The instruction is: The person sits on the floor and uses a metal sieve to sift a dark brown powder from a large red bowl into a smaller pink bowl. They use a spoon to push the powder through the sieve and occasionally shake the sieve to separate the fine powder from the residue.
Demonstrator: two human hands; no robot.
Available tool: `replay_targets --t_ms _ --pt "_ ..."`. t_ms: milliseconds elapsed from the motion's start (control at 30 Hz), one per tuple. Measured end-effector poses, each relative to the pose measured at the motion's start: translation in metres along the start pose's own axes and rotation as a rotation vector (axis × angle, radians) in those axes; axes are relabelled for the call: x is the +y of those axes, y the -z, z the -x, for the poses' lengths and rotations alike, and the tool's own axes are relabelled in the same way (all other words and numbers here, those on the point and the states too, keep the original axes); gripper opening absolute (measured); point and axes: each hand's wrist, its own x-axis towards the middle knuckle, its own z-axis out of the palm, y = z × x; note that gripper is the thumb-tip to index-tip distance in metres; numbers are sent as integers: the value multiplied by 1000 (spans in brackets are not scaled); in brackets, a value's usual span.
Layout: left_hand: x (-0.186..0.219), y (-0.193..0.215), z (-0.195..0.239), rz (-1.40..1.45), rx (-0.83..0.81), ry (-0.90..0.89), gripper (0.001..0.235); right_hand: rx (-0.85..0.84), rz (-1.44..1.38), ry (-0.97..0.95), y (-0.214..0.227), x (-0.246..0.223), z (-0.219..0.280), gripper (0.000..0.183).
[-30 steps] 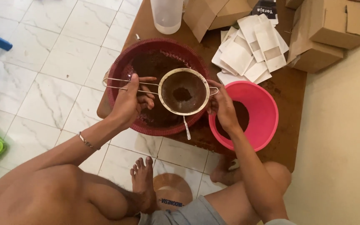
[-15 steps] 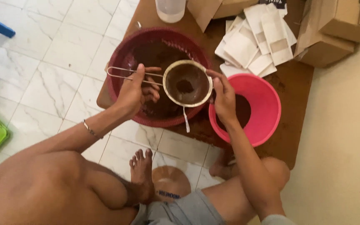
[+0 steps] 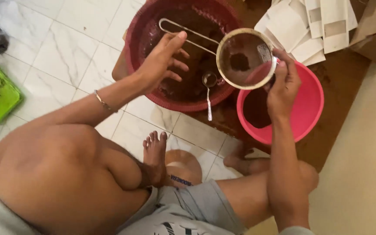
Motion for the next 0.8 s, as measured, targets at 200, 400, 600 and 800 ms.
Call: replay_targets --t_ms 200,400,600,800 --pt "19 -17 -1 230 59 -72 79 33 -18 -7 12 -8 5 33" --pt "22 -29 -5 257 38 -106 77 65 77 -32 30 -5 12 32" --pt "1 -42 -16 312 110 -210 68 98 59 -2 44 8 19 41" --pt "-4 -48 -25 285 103 -144 68 -14 -65 -55 78 31 17 77"
